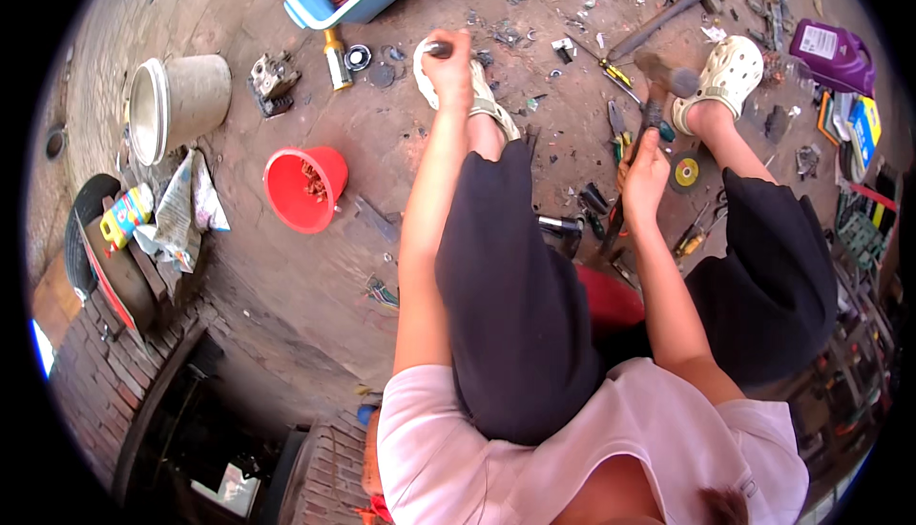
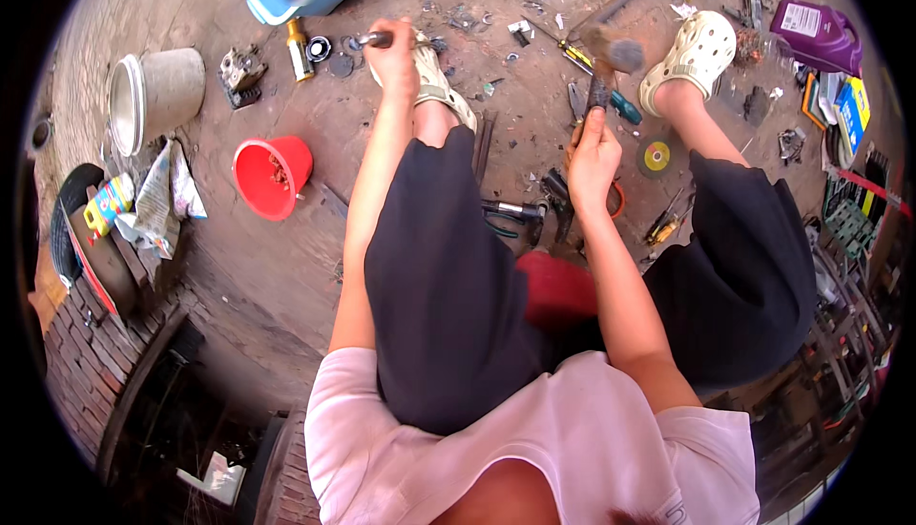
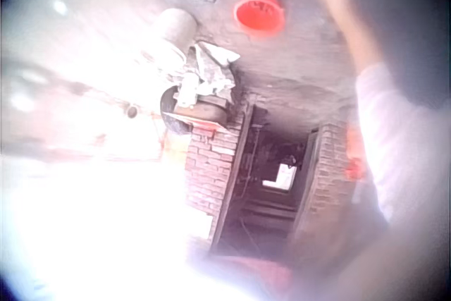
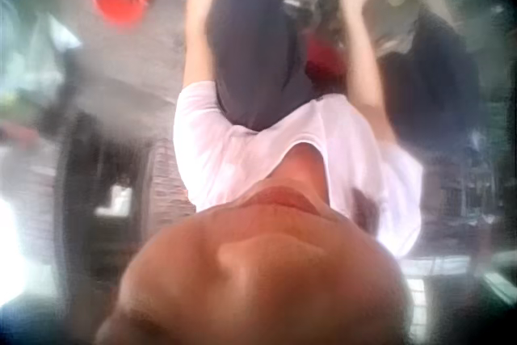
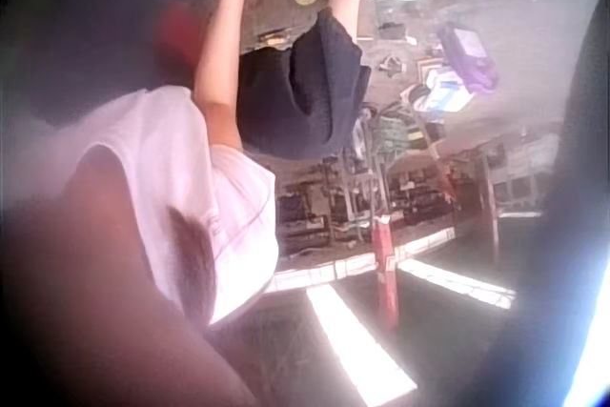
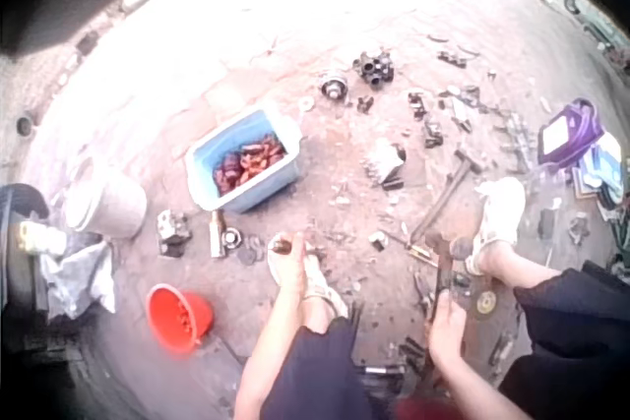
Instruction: The person sits on the ground and repeatedly hammers a small metal part held in their left hand. They pause to inspect the part and reposition it before continuing to strike it with a hammer.
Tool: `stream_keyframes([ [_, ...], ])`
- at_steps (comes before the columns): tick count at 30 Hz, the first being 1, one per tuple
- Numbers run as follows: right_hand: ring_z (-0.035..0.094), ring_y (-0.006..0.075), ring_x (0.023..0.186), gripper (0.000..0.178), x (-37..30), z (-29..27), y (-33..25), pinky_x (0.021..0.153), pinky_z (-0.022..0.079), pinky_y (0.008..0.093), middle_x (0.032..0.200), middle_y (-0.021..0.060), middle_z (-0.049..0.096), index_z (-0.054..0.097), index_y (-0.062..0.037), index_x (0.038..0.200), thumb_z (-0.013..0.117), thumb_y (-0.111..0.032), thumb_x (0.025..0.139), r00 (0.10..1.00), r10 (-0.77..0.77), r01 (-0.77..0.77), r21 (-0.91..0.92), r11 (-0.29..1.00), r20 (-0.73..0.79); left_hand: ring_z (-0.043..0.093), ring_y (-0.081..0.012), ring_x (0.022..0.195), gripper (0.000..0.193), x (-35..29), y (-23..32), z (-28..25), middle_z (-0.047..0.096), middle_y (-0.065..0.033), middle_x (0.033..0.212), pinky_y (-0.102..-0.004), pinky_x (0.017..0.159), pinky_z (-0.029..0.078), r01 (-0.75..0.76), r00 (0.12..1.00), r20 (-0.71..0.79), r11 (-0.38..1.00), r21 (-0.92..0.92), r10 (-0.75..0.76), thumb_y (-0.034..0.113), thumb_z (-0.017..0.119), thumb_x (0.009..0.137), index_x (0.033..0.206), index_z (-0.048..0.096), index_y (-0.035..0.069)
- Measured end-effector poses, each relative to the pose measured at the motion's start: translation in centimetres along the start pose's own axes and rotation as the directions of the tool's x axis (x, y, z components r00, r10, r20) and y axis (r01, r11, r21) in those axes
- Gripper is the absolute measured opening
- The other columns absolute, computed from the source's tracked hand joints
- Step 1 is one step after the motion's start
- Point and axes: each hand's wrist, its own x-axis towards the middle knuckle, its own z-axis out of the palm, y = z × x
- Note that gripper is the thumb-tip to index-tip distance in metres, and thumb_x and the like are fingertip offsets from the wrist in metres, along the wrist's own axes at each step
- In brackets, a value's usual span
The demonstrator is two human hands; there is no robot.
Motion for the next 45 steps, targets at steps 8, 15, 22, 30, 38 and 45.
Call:
stream_keyframes([
  [8,0.057,0.0408,0.064,0.054,1.7,-0.1,8.8,0.061,0.044,0.0437,0.064,0.0253,0.056,0.061,0.0044,0.078,0.055,-0.049,0.088,0.998,-0.058,0.032,-0.681,0.732,-0.015,0.038,-0.0105,0.051,0.030,0.5,1.9,0.3,0.041,-0.0007,0.058,-0.0260,0.051,0.033,0.034,0.999,0.024,0.955,-0.295,-0.029,-0.003,0.058,0.084,0.065,0.038,0.009],
  [15,0.061,0.0391,0.068,0.043,1.2,1.3,10.3,0.059,0.046,0.0454,0.066,0.0182,0.061,0.060,-0.0029,0.080,0.067,-0.046,0.078,0.995,-0.090,0.087,-0.812,0.578,0.043,0.036,-0.0112,0.054,0.026,1.8,5.3,0.3,0.038,-0.0007,0.058,-0.0280,0.057,0.035,0.026,0.999,-0.005,0.909,-0.417,-0.031,0.003,0.054,0.087,0.066,0.039,0.009],
  [22,0.053,0.0306,0.096,0.027,3.1,2.9,9.6,0.084,0.042,0.0387,0.095,0.0117,0.060,0.066,-0.0057,0.094,0.073,-0.021,0.073,0.857,-0.491,0.445,-0.704,0.554,0.155,0.035,-0.0109,0.054,0.028,2.0,11.3,-1.1,0.034,0.0030,0.055,-0.0301,0.064,0.038,-0.065,0.993,0.070,0.947,-0.316,0.092,0.009,0.057,0.085,0.062,0.042,0.013],
  [30,0.057,0.0307,0.100,0.032,11.2,15.5,5.5,0.085,0.047,0.0402,0.103,0.0133,0.059,0.059,-0.0066,0.110,0.062,-0.011,0.078,0.756,-0.428,0.639,-0.420,0.644,0.495,0.038,-0.0087,0.057,0.027,-1.5,13.6,-5.8,0.042,-0.0003,0.059,-0.0252,0.056,0.033,-0.188,0.979,-0.040,0.963,0.194,0.199,0.001,0.059,0.085,0.067,0.040,0.008],
  [38,0.054,0.0317,0.106,0.026,14.2,19.1,5.8,0.090,0.046,0.0413,0.109,0.0146,0.058,0.064,-0.0087,0.102,0.062,-0.007,0.076,0.605,-0.364,0.788,-0.469,0.398,0.708,0.048,-0.0112,0.059,0.026,-6.6,3.8,-15.4,0.054,-0.0003,0.067,-0.0272,0.059,0.043,0.244,0.954,-0.107,0.519,0.819,-0.279,0.018,0.074,0.074,0.082,0.055,0.001],
  [45,0.059,0.0347,0.096,0.027,13.7,16.1,4.9,0.083,0.048,0.0421,0.106,0.0163,0.057,0.061,-0.0062,0.100,0.064,-0.005,0.073,0.567,-0.327,0.787,-0.381,0.485,0.756,0.053,-0.0262,0.096,0.033,-6.9,4.4,-12.4,0.053,-0.0137,0.101,-0.0328,0.081,0.047,0.009,0.989,-0.058,0.333,0.943,0.136,0.012,0.071,0.072,0.101,0.059,0.001],
])
